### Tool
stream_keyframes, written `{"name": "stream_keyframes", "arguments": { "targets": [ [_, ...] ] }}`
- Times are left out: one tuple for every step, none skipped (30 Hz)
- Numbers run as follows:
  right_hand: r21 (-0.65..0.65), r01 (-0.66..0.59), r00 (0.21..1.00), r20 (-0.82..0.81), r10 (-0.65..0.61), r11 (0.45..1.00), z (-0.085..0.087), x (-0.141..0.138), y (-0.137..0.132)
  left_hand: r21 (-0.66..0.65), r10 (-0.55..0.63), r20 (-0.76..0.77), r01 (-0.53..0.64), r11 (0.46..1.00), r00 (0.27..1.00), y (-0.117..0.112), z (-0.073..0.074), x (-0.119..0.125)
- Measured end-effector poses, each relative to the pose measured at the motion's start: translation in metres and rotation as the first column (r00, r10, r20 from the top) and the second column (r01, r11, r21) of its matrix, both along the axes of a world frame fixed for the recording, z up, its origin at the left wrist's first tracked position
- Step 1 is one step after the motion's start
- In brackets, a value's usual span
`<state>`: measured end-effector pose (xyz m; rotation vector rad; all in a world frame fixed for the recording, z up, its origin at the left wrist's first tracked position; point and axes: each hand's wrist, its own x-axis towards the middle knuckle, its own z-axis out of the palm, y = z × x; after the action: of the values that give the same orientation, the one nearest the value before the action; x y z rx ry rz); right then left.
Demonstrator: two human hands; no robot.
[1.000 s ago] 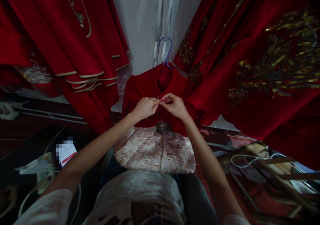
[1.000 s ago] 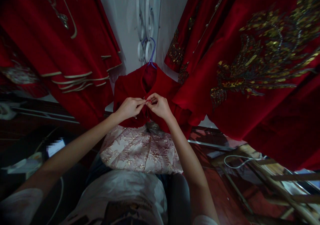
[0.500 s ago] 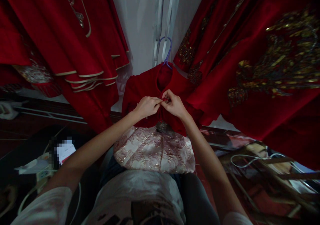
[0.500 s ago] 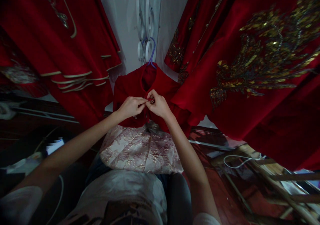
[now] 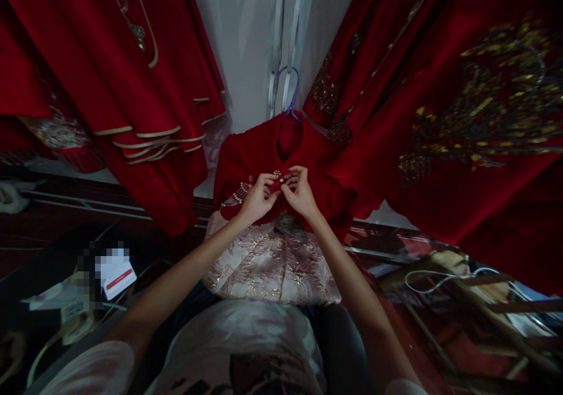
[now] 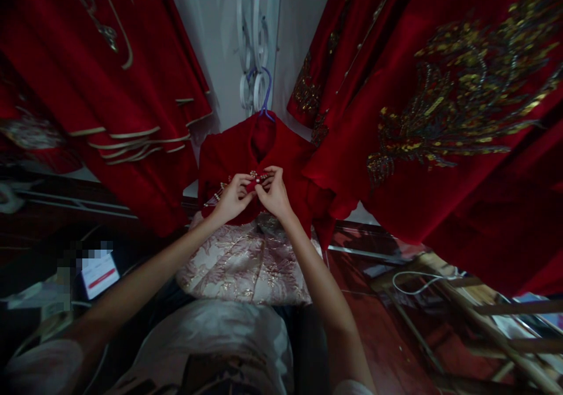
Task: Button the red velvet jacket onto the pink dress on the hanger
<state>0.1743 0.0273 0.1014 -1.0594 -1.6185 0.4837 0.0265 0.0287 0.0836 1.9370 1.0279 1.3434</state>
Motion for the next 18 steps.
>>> {"name": "stream_keyframes", "arguments": {
  "targets": [
    [-0.014, -0.014, 0.999, -0.048, 0.013, 1.000, -0.009, -0.001, -0.002, -0.053, -0.005, 0.068, 0.008, 0.999, 0.998, 0.002, -0.005, 0.000],
    [-0.035, -0.008, 0.997, -0.082, 0.005, 0.999, -0.017, -0.003, -0.003, -0.093, -0.005, 0.119, 0.016, 0.995, 0.993, 0.004, -0.008, -0.001],
    [-0.057, 0.011, 0.996, -0.090, -0.016, 0.998, -0.025, -0.004, -0.006, -0.121, -0.007, 0.150, 0.025, 0.992, 0.989, 0.006, -0.010, -0.002],
    [-0.070, 0.040, 0.996, -0.072, -0.045, 0.997, -0.032, -0.006, -0.008, -0.136, -0.014, 0.162, 0.036, 0.990, 0.987, 0.007, -0.011, -0.003],
    [-0.063, 0.080, 0.996, -0.030, -0.082, 0.995, -0.038, -0.007, -0.010, -0.141, -0.023, 0.163, 0.046, 0.989, 0.986, 0.008, -0.011, -0.005],
    [-0.035, 0.130, 0.991, 0.033, -0.129, 0.991, -0.042, -0.009, -0.011, -0.137, -0.031, 0.160, 0.053, 0.989, 0.987, 0.008, -0.010, -0.006],
    [0.009, 0.192, 0.976, 0.102, -0.192, 0.981, -0.045, -0.011, -0.012, -0.127, -0.037, 0.156, 0.057, 0.990, 0.987, 0.007, -0.008, -0.008],
    [0.057, 0.260, 0.950, 0.163, -0.266, 0.964, -0.046, -0.012, -0.012, -0.115, -0.041, 0.155, 0.059, 0.992, 0.987, 0.006, -0.005, -0.010],
    [0.097, 0.332, 0.916, 0.207, -0.345, 0.938, -0.047, -0.014, -0.011, -0.106, -0.043, 0.156, 0.060, 0.993, 0.987, 0.004, -0.003, -0.011],
    [0.124, 0.399, 0.879, 0.233, -0.417, 0.909, -0.046, -0.015, -0.010, -0.106, -0.046, 0.158, 0.063, 0.992, 0.986, 0.003, -0.001, -0.012],
    [0.135, 0.450, 0.848, 0.246, -0.469, 0.883, -0.045, -0.016, -0.007, -0.112, -0.054, 0.162, 0.073, 0.991, 0.985, 0.002, 0.001, -0.013],
    [0.135, 0.482, 0.830, 0.246, -0.500, 0.866, -0.044, -0.017, -0.005, -0.123, -0.064, 0.164, 0.084, 0.989, 0.984, 0.001, 0.003, -0.014],
    [0.123, 0.493, 0.828, 0.235, -0.508, 0.861, -0.043, -0.017, -0.002, -0.133, -0.071, 0.167, 0.094, 0.987, 0.983, 0.000, 0.004, -0.014],
    [0.104, 0.485, 0.842, 0.214, -0.496, 0.868, -0.043, -0.016, 0.001, -0.139, -0.076, 0.169, 0.100, 0.985, 0.983, 0.000, 0.004, -0.014],
    [0.077, 0.462, 0.865, 0.183, -0.468, 0.884, -0.043, -0.014, 0.003, -0.141, -0.078, 0.172, 0.103, 0.985, 0.982, 0.000, 0.004, -0.014],
    [0.042, 0.425, 0.893, 0.146, -0.426, 0.904, -0.043, -0.011, 0.004, -0.143, -0.081, 0.175, 0.107, 0.984, 0.981, -0.001, 0.003, -0.014],
    [0.004, 0.378, 0.921, 0.101, -0.377, 0.926, -0.043, -0.007, 0.004, -0.147, -0.086, 0.177, 0.113, 0.983, 0.980, -0.001, 0.002, -0.013],
    [-0.033, 0.328, 0.944, 0.052, -0.326, 0.944, -0.043, -0.003, 0.003, -0.156, -0.096, 0.177, 0.125, 0.980, 0.979, -0.001, 0.000, -0.012]
  ]
}}
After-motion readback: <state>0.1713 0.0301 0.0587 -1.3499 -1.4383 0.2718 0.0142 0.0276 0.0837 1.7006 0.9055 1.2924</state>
